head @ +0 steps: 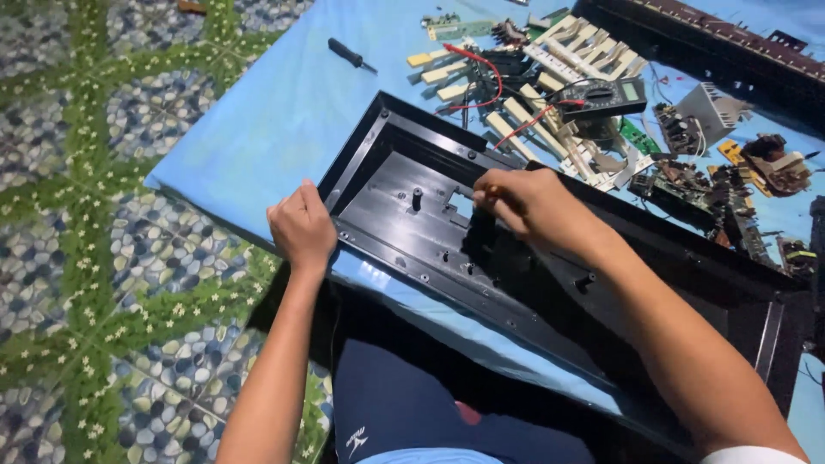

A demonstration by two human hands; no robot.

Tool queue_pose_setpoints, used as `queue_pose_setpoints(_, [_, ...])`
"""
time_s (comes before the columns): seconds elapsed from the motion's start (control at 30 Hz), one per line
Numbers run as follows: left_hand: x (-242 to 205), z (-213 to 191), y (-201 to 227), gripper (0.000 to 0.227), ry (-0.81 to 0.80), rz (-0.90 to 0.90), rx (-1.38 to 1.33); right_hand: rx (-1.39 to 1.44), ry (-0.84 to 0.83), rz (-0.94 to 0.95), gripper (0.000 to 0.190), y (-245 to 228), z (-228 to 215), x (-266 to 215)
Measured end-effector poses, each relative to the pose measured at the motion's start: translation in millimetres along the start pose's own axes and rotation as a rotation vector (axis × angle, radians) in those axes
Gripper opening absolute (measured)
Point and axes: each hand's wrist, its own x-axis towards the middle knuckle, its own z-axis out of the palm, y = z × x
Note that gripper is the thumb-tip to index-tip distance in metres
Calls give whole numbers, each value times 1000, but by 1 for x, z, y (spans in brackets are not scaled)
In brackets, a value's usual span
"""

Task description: The person removes a circuit board from a black plastic casing and places it on a table. They then use a brush to sweep dust and debris out of the empty casing, cleaning the interior surfaces and crevices.

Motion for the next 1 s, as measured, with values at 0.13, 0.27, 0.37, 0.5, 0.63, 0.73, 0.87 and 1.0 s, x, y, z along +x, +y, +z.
queue_pose_setpoints(0.13, [-1, 1, -5, 57, 18, 2, 14, 5, 21, 53, 7, -4, -7, 5])
queue_pose_setpoints(0.27, [0, -2, 3, 58, 24, 6, -1, 1, 1, 54, 14, -7, 4, 2])
queue_pose_setpoints(0.37, [-1, -1, 1, 56, 55, 7, 18, 83, -105, 39, 9, -11, 7, 6])
queue_pose_setpoints(0.5, [-2, -3, 1, 57, 35, -6, 15, 68, 36, 13, 6, -7, 6, 5])
queue_pose_setpoints(0.63, [-3, -4, 1, 58, 24, -28, 12, 550, -179, 430, 25, -33, -8, 9])
queue_pose_setpoints(0.73, [-1, -7, 6, 57, 6, -45, 25, -43, 52, 66, 19, 5, 0, 1])
queue_pose_setpoints(0.87, [3, -4, 7, 57, 14, -37, 2, 30, -19, 31, 11, -10, 3, 1])
queue_pose_setpoints(1.0, [-3, -8, 7, 56, 17, -45, 4, -40, 42, 120, 9, 0, -7, -8])
